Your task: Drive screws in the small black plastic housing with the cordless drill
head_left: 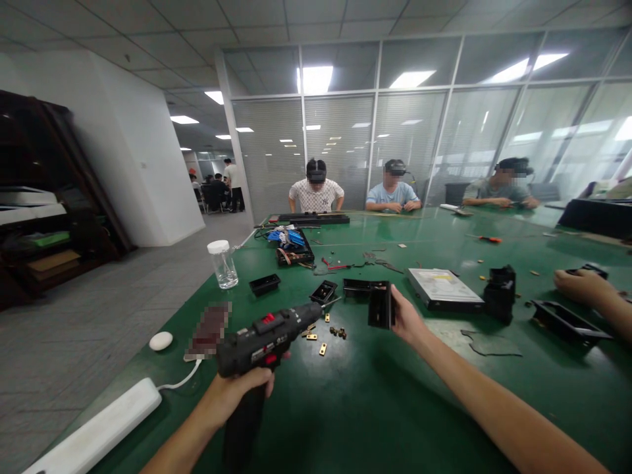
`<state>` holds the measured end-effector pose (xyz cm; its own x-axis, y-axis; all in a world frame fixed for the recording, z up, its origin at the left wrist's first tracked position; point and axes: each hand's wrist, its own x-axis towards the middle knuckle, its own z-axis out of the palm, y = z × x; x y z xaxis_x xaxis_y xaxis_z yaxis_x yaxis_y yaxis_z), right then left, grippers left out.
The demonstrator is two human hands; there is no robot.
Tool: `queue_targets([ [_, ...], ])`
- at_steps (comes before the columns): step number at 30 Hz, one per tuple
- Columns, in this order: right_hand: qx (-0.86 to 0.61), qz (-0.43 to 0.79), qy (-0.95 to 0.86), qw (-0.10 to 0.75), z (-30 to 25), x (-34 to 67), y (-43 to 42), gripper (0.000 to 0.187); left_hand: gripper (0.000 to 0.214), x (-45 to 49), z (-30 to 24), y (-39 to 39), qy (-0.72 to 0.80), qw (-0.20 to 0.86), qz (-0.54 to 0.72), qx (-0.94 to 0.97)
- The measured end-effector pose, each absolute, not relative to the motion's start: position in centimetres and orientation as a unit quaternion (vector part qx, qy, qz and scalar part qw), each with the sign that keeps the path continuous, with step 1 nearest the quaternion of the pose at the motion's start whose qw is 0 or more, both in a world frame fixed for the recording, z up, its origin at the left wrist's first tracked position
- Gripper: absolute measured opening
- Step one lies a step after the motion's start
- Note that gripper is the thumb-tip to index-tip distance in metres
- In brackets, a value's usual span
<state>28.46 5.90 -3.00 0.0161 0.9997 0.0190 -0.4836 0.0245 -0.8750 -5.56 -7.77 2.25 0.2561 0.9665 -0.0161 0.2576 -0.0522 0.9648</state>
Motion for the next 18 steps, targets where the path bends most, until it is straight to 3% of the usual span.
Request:
queue_targets([
  [6,-0.313,0.683,-0.272,0.602,-2.5,25.4,6.4,0.037,0.046,-3.2,2.3,-5.7,0.326,0.699,0.456,0.443],
  [11,-0.325,0.662,-0.259,0.624,-3.3,24.3,8.2,0.055,0.041,-2.2,1.1,-3.7,0.250,0.742,0.466,0.413],
  [15,-0.340,0.636,-0.233,0.653,-4.2,24.1,9.0,0.052,0.037,-1.3,1.4,-2.4,0.186,0.795,0.455,0.357],
  [18,-0.377,0.641,-0.236,0.625,-5.1,23.7,8.6,0.053,0.037,-0.7,1.9,-1.7,0.134,0.831,0.455,0.292],
])
